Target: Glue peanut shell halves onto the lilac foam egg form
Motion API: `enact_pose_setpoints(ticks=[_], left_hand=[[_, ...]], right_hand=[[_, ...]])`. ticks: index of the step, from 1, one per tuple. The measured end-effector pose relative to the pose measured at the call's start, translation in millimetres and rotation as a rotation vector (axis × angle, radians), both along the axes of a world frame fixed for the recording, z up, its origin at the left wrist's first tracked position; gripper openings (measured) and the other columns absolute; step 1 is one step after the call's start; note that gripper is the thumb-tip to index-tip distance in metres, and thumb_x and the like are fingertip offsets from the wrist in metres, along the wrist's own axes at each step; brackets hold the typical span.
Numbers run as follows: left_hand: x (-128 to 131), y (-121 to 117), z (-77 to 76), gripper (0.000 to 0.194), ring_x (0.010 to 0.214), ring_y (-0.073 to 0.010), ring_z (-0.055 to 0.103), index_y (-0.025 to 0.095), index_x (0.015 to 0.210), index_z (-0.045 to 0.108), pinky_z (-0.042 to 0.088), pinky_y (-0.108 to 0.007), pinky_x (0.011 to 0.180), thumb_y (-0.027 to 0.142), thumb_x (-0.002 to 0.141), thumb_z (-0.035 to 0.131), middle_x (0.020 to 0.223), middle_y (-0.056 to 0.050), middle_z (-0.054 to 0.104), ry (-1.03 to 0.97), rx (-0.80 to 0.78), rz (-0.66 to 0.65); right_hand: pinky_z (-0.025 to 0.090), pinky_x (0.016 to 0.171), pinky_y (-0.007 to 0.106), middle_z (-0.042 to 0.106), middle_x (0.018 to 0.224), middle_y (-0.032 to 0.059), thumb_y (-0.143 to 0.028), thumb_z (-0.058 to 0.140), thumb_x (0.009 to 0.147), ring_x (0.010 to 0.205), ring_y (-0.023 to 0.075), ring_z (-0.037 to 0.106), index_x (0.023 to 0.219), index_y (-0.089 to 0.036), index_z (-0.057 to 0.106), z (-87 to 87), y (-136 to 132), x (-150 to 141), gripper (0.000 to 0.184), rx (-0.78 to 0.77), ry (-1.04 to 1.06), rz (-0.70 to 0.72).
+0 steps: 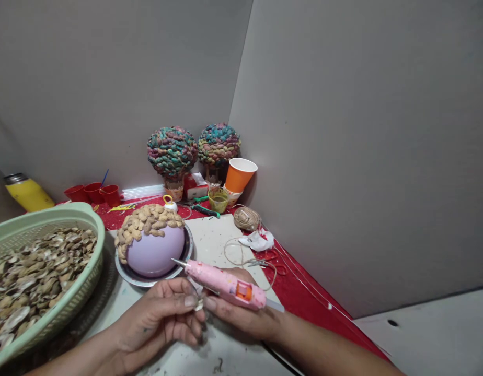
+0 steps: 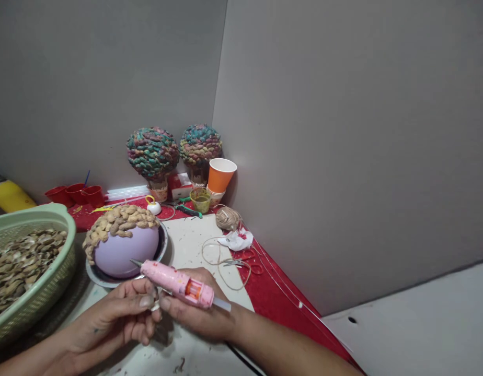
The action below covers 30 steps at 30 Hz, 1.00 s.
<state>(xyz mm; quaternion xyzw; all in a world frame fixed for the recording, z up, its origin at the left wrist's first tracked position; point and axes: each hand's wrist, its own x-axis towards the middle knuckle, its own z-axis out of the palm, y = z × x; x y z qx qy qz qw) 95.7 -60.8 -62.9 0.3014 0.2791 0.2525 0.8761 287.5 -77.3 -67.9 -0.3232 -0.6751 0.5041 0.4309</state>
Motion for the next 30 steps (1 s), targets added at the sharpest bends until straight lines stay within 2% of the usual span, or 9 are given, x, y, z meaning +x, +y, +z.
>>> enact_pose_setpoints(ticks=[4,13,19,25,28,30], left_hand=[[-0.3,1.5,-1.4,0.011,0.059,-0.0119,0.069,0.011,0.081,0.067,0.057,-0.021,0.058,0.017,0.078,0.076,0.077,-0.008,0.073,-0.019,-0.009,0.025],[0.8,-1.4,-2.9,0.009,0.061,-0.012,0.069,0.01,0.082,0.069,0.058,-0.022,0.062,0.015,0.077,0.076,0.077,-0.008,0.073,-0.021,0.004,-0.001],[2.5,-2.5,-5.9,0.013,0.059,-0.0126,0.069,0.008,0.081,0.071,0.058,-0.022,0.058,0.018,0.075,0.078,0.077,-0.009,0.073,-0.044,-0.017,0.004],[3.3,-3.8,-6.7,0.017,0.055,-0.0116,0.067,0.008,0.072,0.07,0.057,-0.021,0.054,0.017,0.065,0.084,0.07,-0.008,0.07,-0.06,-0.026,0.043],[3.1,-4.3,-8.3,0.02,0.054,-0.0119,0.066,0.008,0.074,0.071,0.057,-0.022,0.054,0.015,0.062,0.085,0.067,-0.006,0.069,-0.066,-0.029,0.034],[2.7,-4.5,-9.6,0.021,0.054,-0.0121,0.066,0.007,0.076,0.071,0.058,-0.023,0.054,0.015,0.062,0.085,0.066,-0.006,0.069,-0.075,-0.025,0.024]], right_hand=[[0.046,0.059,0.026,0.059,0.072,0.0006,-0.042,0.061,0.088,0.063,0.0137,0.053,0.083,-0.019,0.06,-2.0,1.9,2.1,0.024,-0.025,0.108,-0.019],[0.037,0.047,0.022,0.05,0.059,-0.0033,-0.039,0.06,0.087,0.05,0.0099,0.042,0.07,-0.019,0.053,-2.1,1.3,-0.2,0.027,0.004,0.023,-0.033],[0.041,0.053,0.023,0.056,0.067,-0.0002,-0.043,0.059,0.088,0.058,0.012,0.05,0.075,-0.018,0.056,2.2,-0.5,-0.7,0.029,-0.049,-0.011,0.031],[0.041,0.053,0.022,0.049,0.065,-0.0027,-0.046,0.063,0.086,0.057,0.0109,0.044,0.07,-0.019,0.052,6.4,-2.1,-5.0,0.034,-0.048,-0.016,0.039],[0.038,0.051,0.021,0.045,0.064,-0.0038,-0.051,0.062,0.085,0.056,0.0103,0.04,0.069,-0.019,0.05,9.8,-3.1,-6.3,0.037,-0.02,-0.061,0.016],[0.04,0.053,0.022,0.047,0.065,-0.0027,-0.051,0.06,0.087,0.057,0.0113,0.043,0.07,-0.019,0.049,11.3,-3.7,-6.3,0.038,-0.007,-0.122,0.012]])
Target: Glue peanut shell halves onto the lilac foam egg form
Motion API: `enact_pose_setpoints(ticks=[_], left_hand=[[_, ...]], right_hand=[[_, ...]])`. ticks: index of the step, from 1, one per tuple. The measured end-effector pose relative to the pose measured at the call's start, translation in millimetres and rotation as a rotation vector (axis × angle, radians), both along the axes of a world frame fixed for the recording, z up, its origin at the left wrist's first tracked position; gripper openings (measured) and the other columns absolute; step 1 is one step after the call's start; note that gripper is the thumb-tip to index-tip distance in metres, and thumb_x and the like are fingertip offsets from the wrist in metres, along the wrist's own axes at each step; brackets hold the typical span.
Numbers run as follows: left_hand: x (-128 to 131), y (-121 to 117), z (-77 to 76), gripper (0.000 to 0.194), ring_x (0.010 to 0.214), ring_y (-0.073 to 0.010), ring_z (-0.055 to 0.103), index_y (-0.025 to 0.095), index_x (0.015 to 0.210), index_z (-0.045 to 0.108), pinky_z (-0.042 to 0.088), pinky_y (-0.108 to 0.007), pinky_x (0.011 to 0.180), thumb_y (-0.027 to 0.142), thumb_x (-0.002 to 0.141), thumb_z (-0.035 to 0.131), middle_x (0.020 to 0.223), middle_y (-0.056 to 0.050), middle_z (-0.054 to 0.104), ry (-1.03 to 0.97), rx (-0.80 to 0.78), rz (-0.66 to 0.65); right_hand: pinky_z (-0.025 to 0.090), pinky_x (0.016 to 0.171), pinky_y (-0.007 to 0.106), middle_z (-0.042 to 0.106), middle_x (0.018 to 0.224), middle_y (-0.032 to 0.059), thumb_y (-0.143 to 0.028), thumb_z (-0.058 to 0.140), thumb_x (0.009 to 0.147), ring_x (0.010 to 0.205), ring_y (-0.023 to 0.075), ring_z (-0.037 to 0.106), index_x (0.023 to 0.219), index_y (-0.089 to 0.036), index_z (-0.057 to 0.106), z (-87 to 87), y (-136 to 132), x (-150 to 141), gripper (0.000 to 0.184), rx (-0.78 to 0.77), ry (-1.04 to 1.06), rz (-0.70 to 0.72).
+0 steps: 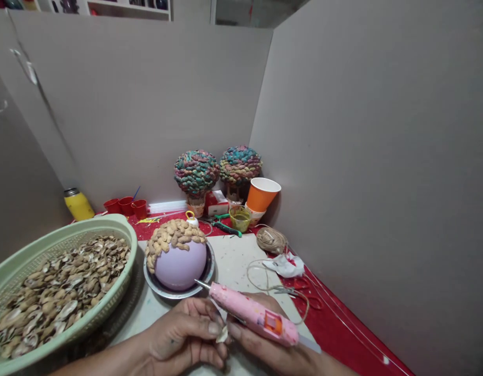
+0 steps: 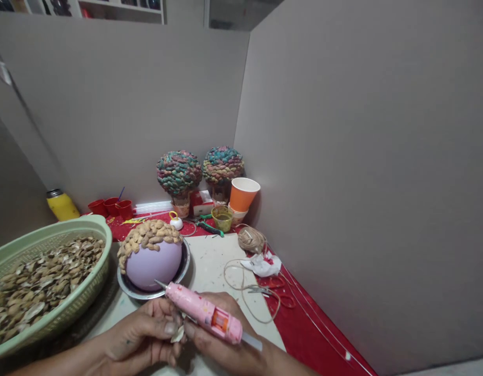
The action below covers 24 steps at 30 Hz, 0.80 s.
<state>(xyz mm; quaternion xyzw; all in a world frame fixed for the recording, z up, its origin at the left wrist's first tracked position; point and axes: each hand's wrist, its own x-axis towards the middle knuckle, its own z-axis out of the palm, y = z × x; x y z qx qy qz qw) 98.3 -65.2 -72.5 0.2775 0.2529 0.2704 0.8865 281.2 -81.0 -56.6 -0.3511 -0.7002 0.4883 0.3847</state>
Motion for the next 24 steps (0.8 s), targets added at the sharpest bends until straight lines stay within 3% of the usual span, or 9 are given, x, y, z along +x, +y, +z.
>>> enact_pose_setpoints(ticks=[14,19,24], left_hand=[[-2.0,1.4,-0.6,0.019,0.057,-0.0133,0.07,0.008,0.078,0.072,0.059,-0.021,0.055,0.012,0.065,0.085,0.066,-0.005,0.07,-0.051,-0.012,-0.049],[-1.8,1.8,-1.4,0.027,0.059,-0.0134,0.07,0.008,0.089,0.073,0.059,-0.02,0.056,0.013,0.066,0.085,0.068,-0.005,0.07,-0.039,0.008,-0.064],[-1.1,1.4,0.8,0.028,0.06,-0.014,0.071,0.009,0.087,0.073,0.059,-0.02,0.056,0.013,0.064,0.087,0.068,-0.004,0.069,-0.028,0.007,-0.077]], right_hand=[[0.04,0.051,0.021,0.047,0.062,-0.0038,-0.026,0.056,0.083,0.054,0.0107,0.046,0.066,-0.02,0.047,-10.5,0.6,2.2,0.02,0.175,-0.119,-0.086],[0.038,0.051,0.021,0.044,0.061,-0.0049,-0.023,0.053,0.082,0.052,0.0096,0.044,0.065,-0.021,0.045,-9.5,3.2,2.2,0.018,0.303,-0.071,-0.068],[0.037,0.049,0.021,0.043,0.06,-0.005,-0.024,0.053,0.084,0.051,0.0095,0.044,0.064,-0.021,0.043,-8.8,2.7,3.0,0.022,0.362,-0.098,-0.065]])
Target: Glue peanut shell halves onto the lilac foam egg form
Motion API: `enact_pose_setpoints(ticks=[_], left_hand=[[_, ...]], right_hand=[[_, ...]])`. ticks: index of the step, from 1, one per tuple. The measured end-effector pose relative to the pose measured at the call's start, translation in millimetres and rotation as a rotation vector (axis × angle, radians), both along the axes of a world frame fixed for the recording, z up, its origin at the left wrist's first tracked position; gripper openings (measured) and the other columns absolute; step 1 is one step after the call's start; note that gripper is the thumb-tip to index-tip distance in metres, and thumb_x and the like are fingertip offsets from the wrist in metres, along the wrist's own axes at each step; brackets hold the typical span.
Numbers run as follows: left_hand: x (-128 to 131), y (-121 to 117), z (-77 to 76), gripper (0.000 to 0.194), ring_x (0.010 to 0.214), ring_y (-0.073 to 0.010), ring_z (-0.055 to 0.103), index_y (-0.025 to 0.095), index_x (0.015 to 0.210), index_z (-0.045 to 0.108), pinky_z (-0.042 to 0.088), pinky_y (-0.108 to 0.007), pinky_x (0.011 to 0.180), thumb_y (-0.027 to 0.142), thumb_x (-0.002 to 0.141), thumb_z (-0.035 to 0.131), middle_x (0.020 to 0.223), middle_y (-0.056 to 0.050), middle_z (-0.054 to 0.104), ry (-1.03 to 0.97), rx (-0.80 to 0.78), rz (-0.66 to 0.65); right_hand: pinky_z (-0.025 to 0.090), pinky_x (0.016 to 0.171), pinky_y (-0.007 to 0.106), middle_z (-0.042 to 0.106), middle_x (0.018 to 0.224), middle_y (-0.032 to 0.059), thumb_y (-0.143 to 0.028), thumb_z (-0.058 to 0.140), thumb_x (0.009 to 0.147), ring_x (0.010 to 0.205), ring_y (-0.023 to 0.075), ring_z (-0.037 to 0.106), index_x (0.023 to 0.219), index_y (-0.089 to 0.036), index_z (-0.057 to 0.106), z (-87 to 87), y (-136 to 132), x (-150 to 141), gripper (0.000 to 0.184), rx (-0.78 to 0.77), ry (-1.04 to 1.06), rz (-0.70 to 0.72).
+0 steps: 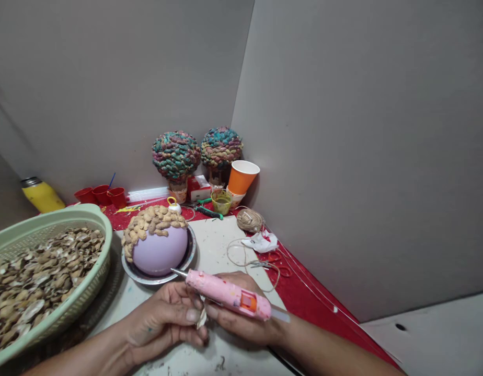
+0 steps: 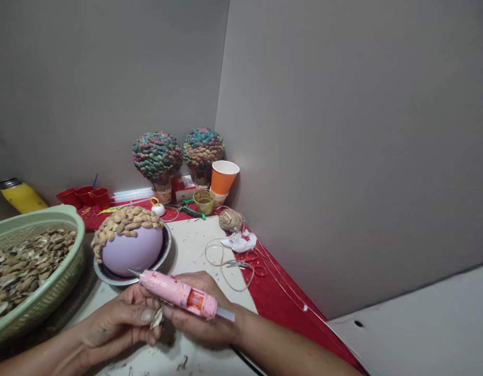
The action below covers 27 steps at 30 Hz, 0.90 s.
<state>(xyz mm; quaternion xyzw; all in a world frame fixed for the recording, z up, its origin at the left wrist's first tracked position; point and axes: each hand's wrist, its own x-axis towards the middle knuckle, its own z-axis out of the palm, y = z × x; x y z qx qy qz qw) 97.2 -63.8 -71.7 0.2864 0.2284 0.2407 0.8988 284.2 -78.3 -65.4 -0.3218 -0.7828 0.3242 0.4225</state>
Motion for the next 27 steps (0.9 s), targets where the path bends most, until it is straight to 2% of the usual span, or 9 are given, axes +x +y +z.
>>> enact_pose_setpoints(ticks=[8,14,18,23,27], left_hand=[[-0.1,-0.4,3.2,0.028,0.061,-0.0135,0.072,0.011,0.088,0.074,0.06,-0.02,0.058,0.012,0.064,0.087,0.071,-0.004,0.072,-0.016,-0.001,-0.007],[-0.2,-1.1,1.3,0.023,0.061,-0.0131,0.072,0.012,0.087,0.073,0.059,-0.019,0.058,0.009,0.067,0.084,0.07,-0.004,0.072,-0.043,0.012,0.017],[-0.7,-1.5,-1.3,0.018,0.062,-0.0127,0.072,0.013,0.083,0.072,0.059,-0.021,0.061,0.007,0.069,0.082,0.069,-0.001,0.07,-0.051,0.013,0.031],[0.2,-2.8,1.7,0.029,0.062,-0.012,0.07,0.013,0.093,0.072,0.057,-0.02,0.06,0.013,0.067,0.085,0.074,-0.004,0.071,-0.007,0.047,0.013],[1.2,-3.7,5.6,0.034,0.062,-0.0112,0.069,0.012,0.093,0.072,0.057,-0.02,0.061,0.018,0.064,0.088,0.075,-0.005,0.071,0.044,0.073,0.012]], right_hand=[[0.04,0.051,0.021,0.046,0.062,-0.0038,-0.029,0.054,0.086,0.053,0.0103,0.045,0.067,-0.021,0.047,-3.8,-0.7,1.0,0.023,-0.057,0.037,0.023],[0.035,0.049,0.022,0.039,0.06,-0.0057,-0.024,0.054,0.085,0.051,0.009,0.04,0.063,-0.021,0.04,-2.4,1.3,2.0,0.026,0.041,0.039,0.013],[0.036,0.049,0.022,0.038,0.061,-0.0056,-0.024,0.052,0.084,0.051,0.0101,0.04,0.065,-0.022,0.038,0.5,1.1,2.1,0.024,-0.003,0.036,0.01],[0.034,0.047,0.023,0.036,0.059,-0.006,-0.023,0.051,0.082,0.049,0.01,0.038,0.063,-0.023,0.034,0.5,0.6,0.8,0.026,0.025,0.001,-0.031],[0.034,0.049,0.024,0.037,0.06,-0.0055,-0.023,0.051,0.082,0.05,0.0105,0.038,0.063,-0.023,0.033,-2.8,0.8,1.3,0.026,0.048,-0.001,-0.033]])
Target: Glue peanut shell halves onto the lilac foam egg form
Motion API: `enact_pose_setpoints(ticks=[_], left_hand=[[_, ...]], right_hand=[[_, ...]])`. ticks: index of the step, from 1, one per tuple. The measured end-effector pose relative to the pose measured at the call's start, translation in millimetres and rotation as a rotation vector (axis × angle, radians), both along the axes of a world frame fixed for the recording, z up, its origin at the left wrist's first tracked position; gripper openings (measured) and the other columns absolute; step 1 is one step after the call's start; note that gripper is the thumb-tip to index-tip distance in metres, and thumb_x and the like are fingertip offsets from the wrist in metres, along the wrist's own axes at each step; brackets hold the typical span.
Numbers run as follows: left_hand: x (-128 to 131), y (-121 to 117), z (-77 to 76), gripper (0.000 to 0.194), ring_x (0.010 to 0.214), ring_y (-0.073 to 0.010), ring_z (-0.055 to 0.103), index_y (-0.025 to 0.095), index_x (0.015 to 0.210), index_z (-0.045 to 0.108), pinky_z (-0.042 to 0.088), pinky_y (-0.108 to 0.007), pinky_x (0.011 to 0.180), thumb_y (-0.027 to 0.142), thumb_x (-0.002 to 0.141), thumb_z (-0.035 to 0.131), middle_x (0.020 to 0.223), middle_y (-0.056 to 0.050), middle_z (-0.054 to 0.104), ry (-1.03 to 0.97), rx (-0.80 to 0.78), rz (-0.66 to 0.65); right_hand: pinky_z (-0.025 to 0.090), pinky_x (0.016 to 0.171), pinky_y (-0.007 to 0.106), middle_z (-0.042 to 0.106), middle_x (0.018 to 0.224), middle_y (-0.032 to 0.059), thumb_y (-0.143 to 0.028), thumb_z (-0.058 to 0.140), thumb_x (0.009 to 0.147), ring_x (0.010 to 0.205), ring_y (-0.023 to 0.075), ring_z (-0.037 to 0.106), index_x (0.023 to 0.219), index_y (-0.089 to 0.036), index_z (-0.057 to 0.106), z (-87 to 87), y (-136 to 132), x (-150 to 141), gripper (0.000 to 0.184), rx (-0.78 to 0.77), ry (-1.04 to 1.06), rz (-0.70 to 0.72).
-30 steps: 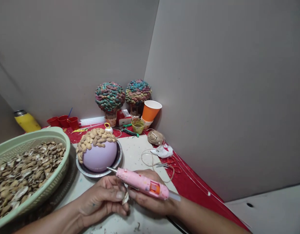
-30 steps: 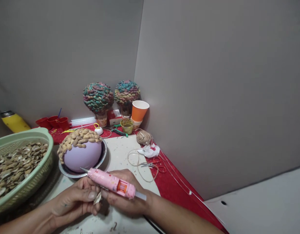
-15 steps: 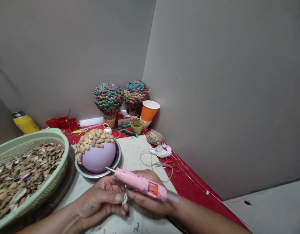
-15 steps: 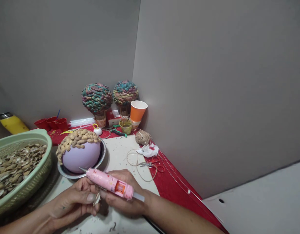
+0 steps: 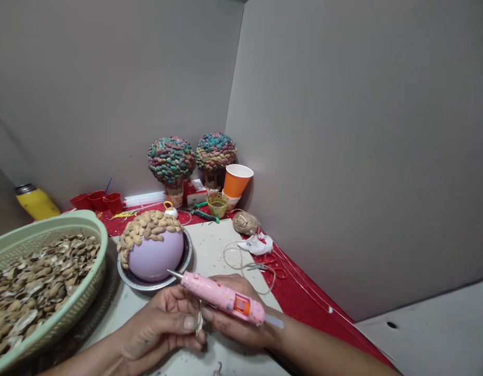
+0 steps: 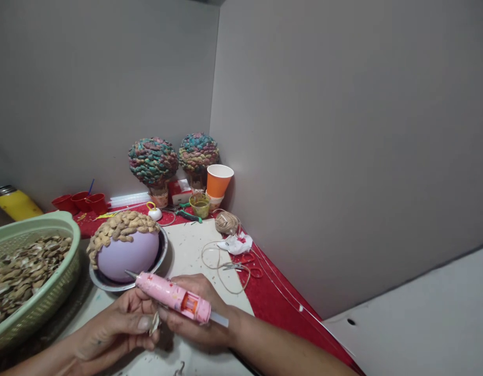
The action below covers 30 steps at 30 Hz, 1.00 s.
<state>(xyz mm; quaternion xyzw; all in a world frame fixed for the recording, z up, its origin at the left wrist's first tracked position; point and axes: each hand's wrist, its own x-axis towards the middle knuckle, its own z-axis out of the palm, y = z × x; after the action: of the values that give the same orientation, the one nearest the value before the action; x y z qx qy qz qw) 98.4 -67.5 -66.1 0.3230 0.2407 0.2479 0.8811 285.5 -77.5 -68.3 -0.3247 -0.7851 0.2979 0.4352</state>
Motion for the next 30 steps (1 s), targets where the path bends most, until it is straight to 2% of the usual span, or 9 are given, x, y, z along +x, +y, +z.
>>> enact_pose_setpoints(ticks=[6,9,12,15,17,20,24,30], left_hand=[[0.5,-0.3,-1.4,0.032,0.061,-0.0103,0.068,0.011,0.091,0.071,0.056,-0.019,0.061,0.019,0.065,0.087,0.074,-0.005,0.071,0.006,0.034,0.008],[-0.4,1.4,-0.4,0.031,0.062,-0.0108,0.068,0.012,0.092,0.07,0.056,-0.02,0.061,0.017,0.066,0.086,0.073,-0.003,0.069,0.0,0.032,0.029],[-3.7,4.9,6.3,0.028,0.063,-0.0117,0.068,0.014,0.088,0.067,0.056,-0.02,0.059,0.015,0.066,0.085,0.073,-0.001,0.067,0.004,0.04,0.056],[-10.5,8.2,17.9,0.027,0.066,-0.0127,0.067,0.016,0.085,0.064,0.055,-0.023,0.063,0.015,0.067,0.084,0.073,-0.001,0.067,0.007,0.075,0.093],[-17.3,9.0,25.4,0.028,0.065,-0.0115,0.065,0.016,0.086,0.064,0.053,-0.024,0.065,0.016,0.067,0.084,0.073,0.0,0.066,0.007,0.11,0.134],[-30.5,8.4,31.2,0.028,0.063,-0.0094,0.058,0.016,0.087,0.063,0.049,-0.022,0.064,0.018,0.068,0.084,0.072,0.001,0.064,0.061,0.195,0.21],[-46.2,8.4,26.2,0.03,0.066,-0.0097,0.055,0.017,0.086,0.06,0.044,-0.021,0.065,0.02,0.068,0.084,0.075,0.0,0.063,0.173,0.303,0.285],[-53.3,13.9,7.9,0.029,0.069,-0.0108,0.055,0.017,0.08,0.057,0.044,-0.021,0.066,0.022,0.069,0.084,0.077,-0.001,0.064,0.307,0.476,0.337]], right_hand=[[0.04,0.054,0.025,0.044,0.064,-0.0033,-0.029,0.051,0.085,0.055,0.0123,0.046,0.066,-0.023,0.04,-10.4,1.3,4.8,0.022,0.077,-0.053,0.023],[0.042,0.057,0.025,0.047,0.067,-0.0024,-0.03,0.05,0.086,0.058,0.0126,0.047,0.068,-0.022,0.044,-9.4,0.4,5.8,0.021,0.082,-0.039,0.002],[0.044,0.058,0.024,0.05,0.069,-0.0019,-0.027,0.05,0.087,0.059,0.0124,0.048,0.072,-0.022,0.048,0.4,-2.7,5.8,0.016,0.01,0.015,-0.058],[0.04,0.052,0.022,0.045,0.065,-0.0039,-0.027,0.053,0.086,0.055,0.0112,0.043,0.069,-0.022,0.044,10.7,-7.1,7.3,0.019,-0.087,0.101,-0.107],[0.039,0.051,0.023,0.042,0.063,-0.0045,-0.03,0.055,0.085,0.054,0.0116,0.041,0.069,-0.022,0.043,13.8,-10.0,8.8,0.022,-0.122,0.148,-0.126],[0.043,0.056,0.025,0.048,0.068,-0.0026,-0.036,0.056,0.087,0.06,0.014,0.046,0.077,-0.022,0.049,13.0,-12.6,9.9,0.018,-0.166,0.185,-0.096],[0.043,0.057,0.028,0.049,0.069,-0.0012,-0.045,0.053,0.089,0.061,0.0154,0.047,0.078,-0.022,0.048,9.7,-11.0,7.2,0.025,-0.206,0.172,-0.018],[0.04,0.056,0.029,0.047,0.067,-0.0012,-0.048,0.052,0.088,0.06,0.0158,0.046,0.071,-0.023,0.044,5.1,-6.5,5.0,0.032,-0.167,0.088,-0.056]])
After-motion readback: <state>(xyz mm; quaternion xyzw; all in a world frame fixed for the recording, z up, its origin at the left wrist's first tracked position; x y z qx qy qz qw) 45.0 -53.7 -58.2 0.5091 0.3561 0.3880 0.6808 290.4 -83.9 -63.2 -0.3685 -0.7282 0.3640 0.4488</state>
